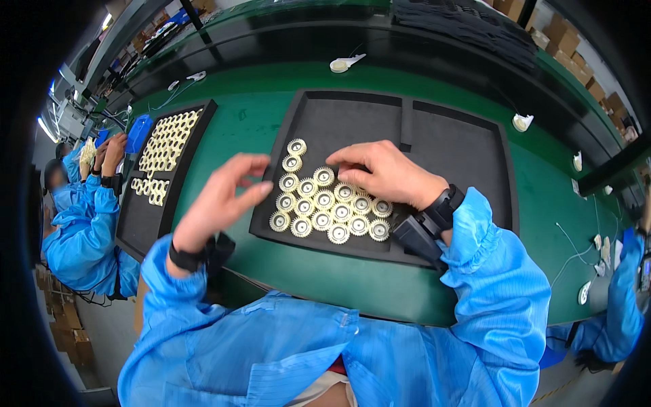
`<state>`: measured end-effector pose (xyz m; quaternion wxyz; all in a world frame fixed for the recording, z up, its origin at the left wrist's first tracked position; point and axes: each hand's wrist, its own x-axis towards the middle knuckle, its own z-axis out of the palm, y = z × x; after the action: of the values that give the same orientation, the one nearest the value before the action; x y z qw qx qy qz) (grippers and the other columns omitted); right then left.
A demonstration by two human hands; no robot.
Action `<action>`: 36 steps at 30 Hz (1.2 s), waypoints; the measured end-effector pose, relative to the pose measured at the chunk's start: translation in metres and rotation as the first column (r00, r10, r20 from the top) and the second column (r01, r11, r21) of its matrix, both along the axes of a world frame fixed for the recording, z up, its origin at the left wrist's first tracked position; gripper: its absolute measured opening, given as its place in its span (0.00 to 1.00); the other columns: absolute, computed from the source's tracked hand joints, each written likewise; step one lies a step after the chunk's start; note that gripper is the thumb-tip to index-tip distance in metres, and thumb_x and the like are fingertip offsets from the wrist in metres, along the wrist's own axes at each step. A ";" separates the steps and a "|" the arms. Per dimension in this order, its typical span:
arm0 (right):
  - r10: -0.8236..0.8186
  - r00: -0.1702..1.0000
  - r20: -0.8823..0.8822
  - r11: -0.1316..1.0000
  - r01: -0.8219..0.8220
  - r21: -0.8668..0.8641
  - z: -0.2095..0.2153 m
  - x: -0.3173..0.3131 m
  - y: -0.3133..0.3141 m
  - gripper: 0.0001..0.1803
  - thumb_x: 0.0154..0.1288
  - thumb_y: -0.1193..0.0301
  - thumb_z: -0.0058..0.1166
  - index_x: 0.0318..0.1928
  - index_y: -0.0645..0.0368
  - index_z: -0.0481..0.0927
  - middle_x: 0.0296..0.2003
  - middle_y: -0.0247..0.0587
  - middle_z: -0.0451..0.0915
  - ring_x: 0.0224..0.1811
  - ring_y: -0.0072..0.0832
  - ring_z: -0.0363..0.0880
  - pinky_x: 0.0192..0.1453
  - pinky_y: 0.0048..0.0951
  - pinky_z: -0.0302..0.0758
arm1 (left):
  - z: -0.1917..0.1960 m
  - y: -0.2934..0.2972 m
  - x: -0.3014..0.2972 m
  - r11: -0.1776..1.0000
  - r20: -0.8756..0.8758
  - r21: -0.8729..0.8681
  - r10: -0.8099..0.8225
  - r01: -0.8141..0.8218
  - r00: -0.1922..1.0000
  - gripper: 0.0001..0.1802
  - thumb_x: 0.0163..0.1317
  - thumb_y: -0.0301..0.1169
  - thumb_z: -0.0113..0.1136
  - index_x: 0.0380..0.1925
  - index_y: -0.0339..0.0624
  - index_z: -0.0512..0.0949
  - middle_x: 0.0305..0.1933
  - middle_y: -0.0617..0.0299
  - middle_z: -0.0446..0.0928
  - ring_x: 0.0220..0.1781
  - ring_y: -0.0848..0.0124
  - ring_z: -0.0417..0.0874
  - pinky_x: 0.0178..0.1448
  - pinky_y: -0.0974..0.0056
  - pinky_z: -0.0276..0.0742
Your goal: Assembling small gear components into white plastic housings at a factory production workbench.
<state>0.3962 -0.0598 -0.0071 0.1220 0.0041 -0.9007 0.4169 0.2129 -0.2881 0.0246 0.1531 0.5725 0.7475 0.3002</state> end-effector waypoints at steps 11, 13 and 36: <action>-0.463 0.884 -0.058 0.752 0.427 0.502 0.035 0.144 -0.054 0.28 0.55 0.72 0.63 0.57 0.62 0.72 0.59 0.53 0.69 0.60 0.49 0.68 0.64 0.40 0.68 | -0.050 -0.060 0.055 0.962 0.117 0.171 0.194 -0.212 0.974 0.29 0.60 0.37 0.63 0.62 0.44 0.69 0.55 0.53 0.72 0.50 0.60 0.76 0.50 0.62 0.73; -0.638 0.744 -0.197 0.575 0.631 0.520 0.006 0.179 -0.021 0.30 0.56 0.71 0.63 0.60 0.62 0.70 0.61 0.55 0.68 0.62 0.50 0.66 0.66 0.41 0.66 | -0.053 -0.058 0.053 0.958 0.104 0.182 0.204 -0.220 0.973 0.29 0.59 0.35 0.63 0.62 0.45 0.69 0.54 0.53 0.73 0.49 0.61 0.76 0.50 0.63 0.73; -0.756 0.346 -0.555 0.504 0.849 -0.157 -0.046 0.107 0.085 0.20 0.62 0.69 0.58 0.51 0.67 0.72 0.41 0.45 0.75 0.48 0.32 0.74 0.53 0.30 0.71 | -0.089 0.019 -0.096 0.815 0.749 0.249 0.180 -0.523 0.637 0.32 0.45 0.21 0.60 0.54 0.24 0.66 0.52 0.50 0.72 0.52 0.67 0.73 0.55 0.68 0.69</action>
<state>0.5029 0.0251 -0.0529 0.5672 -0.3080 -0.7351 0.2075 0.1167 -0.2692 -0.0642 0.2238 0.2736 0.6431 0.6793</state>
